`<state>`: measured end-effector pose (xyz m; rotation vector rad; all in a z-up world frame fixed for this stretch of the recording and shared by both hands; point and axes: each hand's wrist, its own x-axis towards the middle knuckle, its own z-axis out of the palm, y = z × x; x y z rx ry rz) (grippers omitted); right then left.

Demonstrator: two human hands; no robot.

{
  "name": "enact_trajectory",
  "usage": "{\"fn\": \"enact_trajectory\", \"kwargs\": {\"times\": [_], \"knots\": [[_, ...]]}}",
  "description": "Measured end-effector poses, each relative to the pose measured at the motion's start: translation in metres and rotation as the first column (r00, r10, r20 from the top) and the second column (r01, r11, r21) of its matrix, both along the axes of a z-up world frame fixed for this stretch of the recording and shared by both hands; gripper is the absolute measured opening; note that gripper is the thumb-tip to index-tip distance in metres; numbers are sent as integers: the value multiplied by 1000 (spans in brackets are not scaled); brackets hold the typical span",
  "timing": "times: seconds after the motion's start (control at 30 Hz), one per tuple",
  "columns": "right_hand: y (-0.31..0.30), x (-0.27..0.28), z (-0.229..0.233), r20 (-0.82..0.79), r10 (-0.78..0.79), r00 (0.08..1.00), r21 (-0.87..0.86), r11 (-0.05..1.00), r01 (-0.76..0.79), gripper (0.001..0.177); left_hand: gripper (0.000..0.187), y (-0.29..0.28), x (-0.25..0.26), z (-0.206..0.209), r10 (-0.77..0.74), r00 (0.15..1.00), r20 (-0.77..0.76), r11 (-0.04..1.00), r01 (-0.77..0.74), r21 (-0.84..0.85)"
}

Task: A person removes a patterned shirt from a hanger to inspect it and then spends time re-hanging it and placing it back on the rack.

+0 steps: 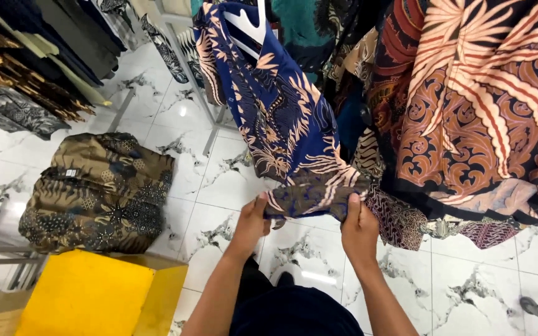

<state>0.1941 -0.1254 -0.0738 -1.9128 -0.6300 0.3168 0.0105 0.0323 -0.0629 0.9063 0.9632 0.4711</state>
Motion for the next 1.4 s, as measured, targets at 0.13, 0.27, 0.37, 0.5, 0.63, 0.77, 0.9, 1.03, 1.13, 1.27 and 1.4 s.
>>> {"fn": "enact_trajectory", "kwargs": {"times": [0.13,0.27,0.37,0.5,0.63,0.77,0.9,1.03,1.13,1.27,1.4], "knots": [[6,-1,4,-105,-52,993,-29,998,49,63,44,6,0,-31,-109,984,-138,993,114,31],[22,-4,34,-150,-50,987,-99,994,36,61,39,27,-20,-29,-102,962,-253,991,120,57],[42,-13,63,-331,-152,931,-225,971,79,44,42,55,-26,-19,-74,936,-345,982,129,141],[76,-29,78,-367,-172,914,-109,984,141,72,31,122,-22,-37,31,961,-276,939,67,338],[116,-48,82,-168,-106,980,0,994,107,70,7,216,-5,-45,146,979,-140,689,1,725],[166,-38,79,-39,-54,998,-45,998,52,60,12,288,14,45,153,965,-211,672,56,739],[218,-16,90,182,-56,982,28,998,51,54,48,361,30,82,237,971,-31,292,-41,956],[259,16,84,290,-89,953,141,989,49,60,58,420,30,80,67,996,-53,308,30,951],[281,29,87,295,-105,950,79,993,85,63,19,453,18,57,1,971,-241,518,205,830],[296,42,-8,501,-151,852,51,988,145,46,29,431,-1,42,-32,963,-268,659,222,719],[322,-29,-29,46,12,999,-148,989,-5,31,31,407,-30,23,-65,976,-206,835,166,525]]}}
